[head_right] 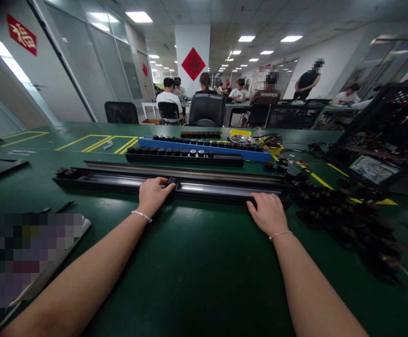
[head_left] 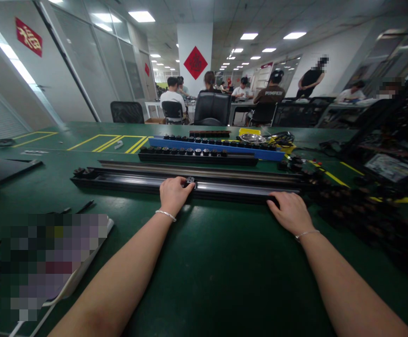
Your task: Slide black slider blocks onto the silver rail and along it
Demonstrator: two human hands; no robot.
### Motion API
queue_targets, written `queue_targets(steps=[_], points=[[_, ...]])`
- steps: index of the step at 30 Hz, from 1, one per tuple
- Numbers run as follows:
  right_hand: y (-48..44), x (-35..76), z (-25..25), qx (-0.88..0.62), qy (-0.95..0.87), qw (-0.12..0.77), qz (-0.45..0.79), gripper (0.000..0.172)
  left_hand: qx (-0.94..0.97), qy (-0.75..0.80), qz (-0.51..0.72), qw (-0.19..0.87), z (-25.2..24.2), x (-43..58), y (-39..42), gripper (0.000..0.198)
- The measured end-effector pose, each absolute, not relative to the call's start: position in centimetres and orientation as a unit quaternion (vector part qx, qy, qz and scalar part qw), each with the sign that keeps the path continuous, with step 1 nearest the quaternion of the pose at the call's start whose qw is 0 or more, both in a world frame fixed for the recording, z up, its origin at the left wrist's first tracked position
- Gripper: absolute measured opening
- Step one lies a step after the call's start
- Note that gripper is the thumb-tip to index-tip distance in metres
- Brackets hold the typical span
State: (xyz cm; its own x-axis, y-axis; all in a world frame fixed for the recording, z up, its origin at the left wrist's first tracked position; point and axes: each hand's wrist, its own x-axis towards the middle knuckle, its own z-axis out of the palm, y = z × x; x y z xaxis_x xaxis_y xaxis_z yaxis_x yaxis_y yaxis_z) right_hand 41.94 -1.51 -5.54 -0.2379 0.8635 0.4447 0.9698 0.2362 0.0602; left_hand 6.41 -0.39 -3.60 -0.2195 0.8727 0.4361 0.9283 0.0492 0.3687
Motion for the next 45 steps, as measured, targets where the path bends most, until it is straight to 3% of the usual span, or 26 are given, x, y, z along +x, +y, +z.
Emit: queue_targets(steps=[16,45], points=[[-1.6,41.9,-5.5,-0.601,-0.769,0.151,-0.158,0.039,-0.623,-0.728,-0.282,0.050,-3.6,6.7,-0.6,0.038],[-1.7,41.7,-5.3,-0.604,-0.766,0.146,-0.166,0.039,-0.723,-0.618,-0.308,0.031,-4.0,7.9,-1.1,0.026]])
